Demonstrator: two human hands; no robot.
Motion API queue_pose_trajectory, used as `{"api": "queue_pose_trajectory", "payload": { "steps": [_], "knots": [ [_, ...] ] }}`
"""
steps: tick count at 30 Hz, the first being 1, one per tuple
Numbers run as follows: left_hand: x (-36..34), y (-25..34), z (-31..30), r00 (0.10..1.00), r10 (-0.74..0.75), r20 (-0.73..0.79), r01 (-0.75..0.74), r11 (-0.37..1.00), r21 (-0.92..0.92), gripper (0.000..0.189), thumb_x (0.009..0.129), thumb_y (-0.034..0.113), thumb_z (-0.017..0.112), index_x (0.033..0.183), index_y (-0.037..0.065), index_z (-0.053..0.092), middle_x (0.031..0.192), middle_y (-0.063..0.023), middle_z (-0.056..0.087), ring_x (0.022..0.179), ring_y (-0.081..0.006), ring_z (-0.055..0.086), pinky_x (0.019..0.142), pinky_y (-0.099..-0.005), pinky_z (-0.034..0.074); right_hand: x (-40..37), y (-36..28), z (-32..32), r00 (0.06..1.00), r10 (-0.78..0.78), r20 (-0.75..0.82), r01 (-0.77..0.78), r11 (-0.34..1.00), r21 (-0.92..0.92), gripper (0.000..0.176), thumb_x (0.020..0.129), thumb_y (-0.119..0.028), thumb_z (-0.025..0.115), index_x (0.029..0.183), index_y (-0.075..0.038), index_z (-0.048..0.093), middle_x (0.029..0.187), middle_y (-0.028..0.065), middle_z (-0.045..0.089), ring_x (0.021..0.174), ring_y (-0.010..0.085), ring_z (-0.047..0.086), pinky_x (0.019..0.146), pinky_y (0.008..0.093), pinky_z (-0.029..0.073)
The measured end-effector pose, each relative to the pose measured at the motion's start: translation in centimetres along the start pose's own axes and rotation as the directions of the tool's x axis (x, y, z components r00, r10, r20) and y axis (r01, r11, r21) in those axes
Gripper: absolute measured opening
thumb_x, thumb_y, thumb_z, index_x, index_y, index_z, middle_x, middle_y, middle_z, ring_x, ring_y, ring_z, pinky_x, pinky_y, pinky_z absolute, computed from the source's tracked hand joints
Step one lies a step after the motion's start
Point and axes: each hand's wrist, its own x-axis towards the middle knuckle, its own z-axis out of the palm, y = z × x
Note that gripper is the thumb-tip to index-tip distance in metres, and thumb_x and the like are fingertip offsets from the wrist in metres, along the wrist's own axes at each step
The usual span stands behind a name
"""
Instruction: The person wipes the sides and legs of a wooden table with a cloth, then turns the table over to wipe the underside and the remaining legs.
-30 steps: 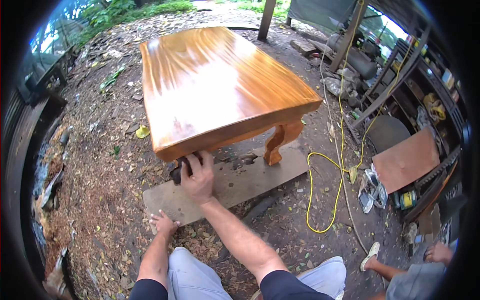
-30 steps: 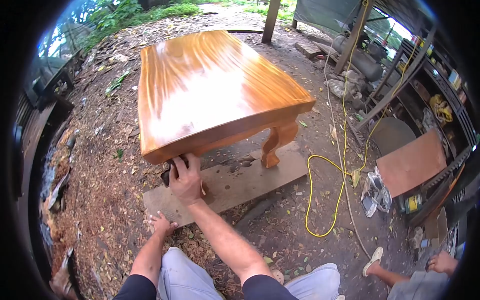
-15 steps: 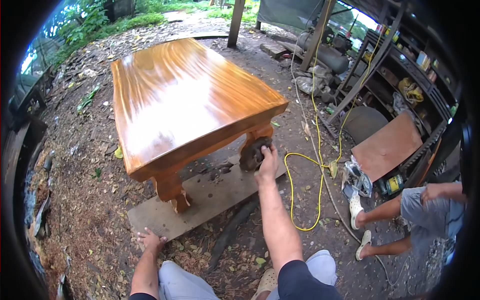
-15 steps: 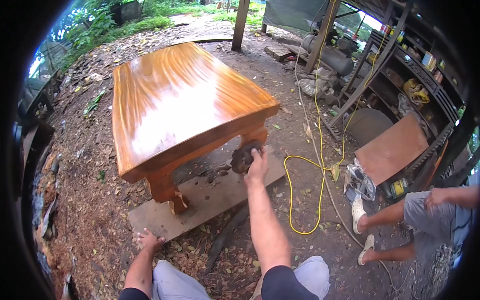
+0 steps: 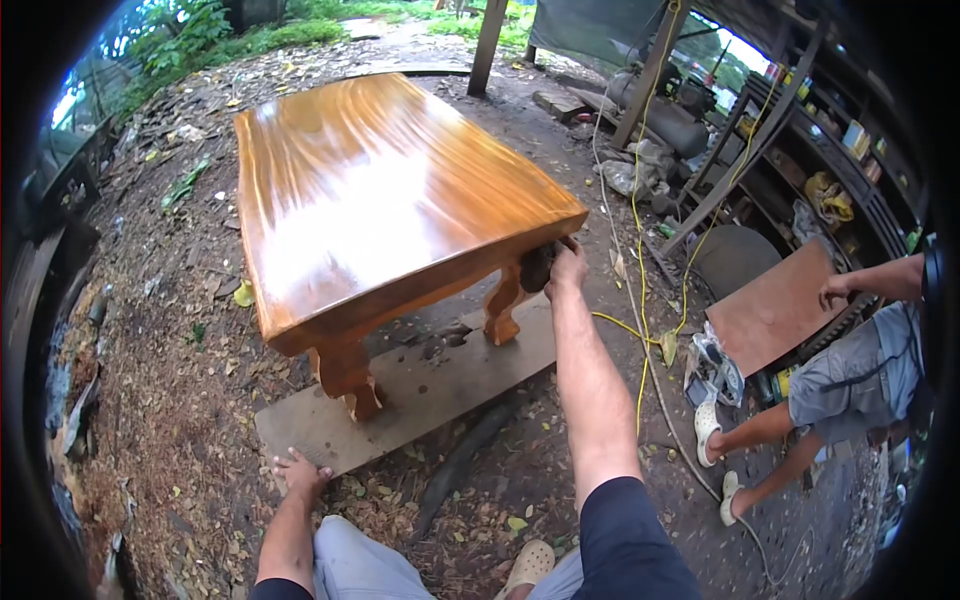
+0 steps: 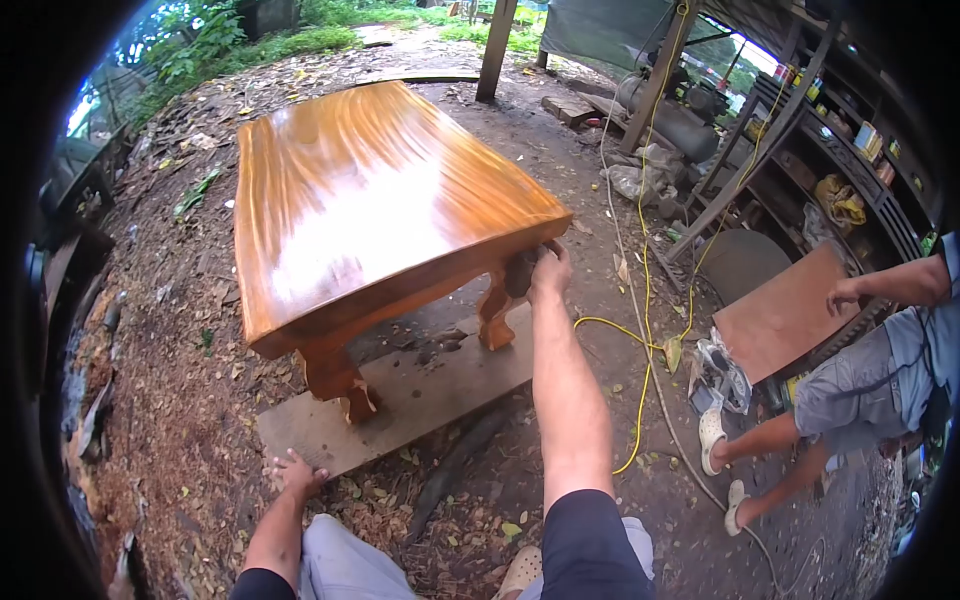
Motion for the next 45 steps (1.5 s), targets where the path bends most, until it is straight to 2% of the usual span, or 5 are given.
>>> {"api": "queue_pose_trajectory", "payload": {
  "steps": [30,35,38,39,45],
  "knots": [
    [3.5,-1.4,3.1,0.997,0.072,-0.025,-0.067,0.985,0.158,0.126,0.084,0.062,0.076,0.164,0.004,-0.002,0.164,-0.0414,-0.003,0.145,-0.0657,0.021,0.118,-0.0588,0.035,-40.8,7.0,17.4,0.967,0.246,0.058,-0.21,0.908,-0.363,0.036,0.081,-0.021,0.081,0.107,-0.003,0.063,0.1,0.0147,0.073,0.096,0.031,0.07,0.09,0.043,0.053],
    [1.8,-1.7,2.0,0.971,-0.237,-0.028,0.159,0.73,-0.665,0.125,0.085,0.06,0.076,0.165,0.008,-0.006,0.165,-0.038,-0.01,0.146,-0.0647,0.02,0.118,-0.0569,0.037,-49.2,7.5,15.0,0.809,0.423,0.409,-0.285,0.89,-0.357,0.04,0.084,-0.026,0.081,0.112,-0.002,0.065,0.103,0.0105,0.073,0.096,0.019,0.068,0.088,0.0336,0.053],
    [1.3,-1.2,2.2,0.978,-0.208,-0.003,0.153,0.728,-0.669,0.126,0.085,0.057,0.077,0.165,0.009,-0.007,0.165,-0.0366,-0.013,0.147,-0.0639,0.018,0.118,-0.0565,0.037,-45.5,6.2,7.1,0.795,0.456,0.399,-0.366,0.886,-0.283,0.039,0.088,-0.018,0.078,0.117,0.004,0.064,0.108,0.0121,0.07,0.098,0.0206,0.066,0.09,0.0348,0.054],
    [1.3,-0.6,1.2,0.999,-0.03,0.025,0.029,0.999,0.043,0.127,0.083,0.057,0.079,0.165,0.007,-0.005,0.165,-0.0384,-0.009,0.148,-0.0633,0.016,0.119,-0.0568,0.035,-43.3,5.9,4.4,0.814,0.485,0.321,-0.431,0.873,-0.226,0.038,0.087,-0.015,0.077,0.119,0.003,0.063,0.108,0.0118,0.069,0.1,0.0185,0.065,0.091,0.034,0.053],
    [0.0,-0.3,0.3,1.0,-0.004,-0.02,0.004,1.0,-0.008,0.129,0.081,0.06,0.079,0.164,0.0,0.0,0.163,-0.0431,0.004,0.147,-0.0651,0.016,0.12,-0.058,0.033,-24.1,4.4,-6.7,0.95,0.31,0.019,-0.31,0.951,-0.003,0.032,0.087,-0.01,0.072,0.116,0.0,0.063,0.106,0.0082,0.068,0.096,0.0183,0.064,0.087,0.0341,0.053]
  ]
}}
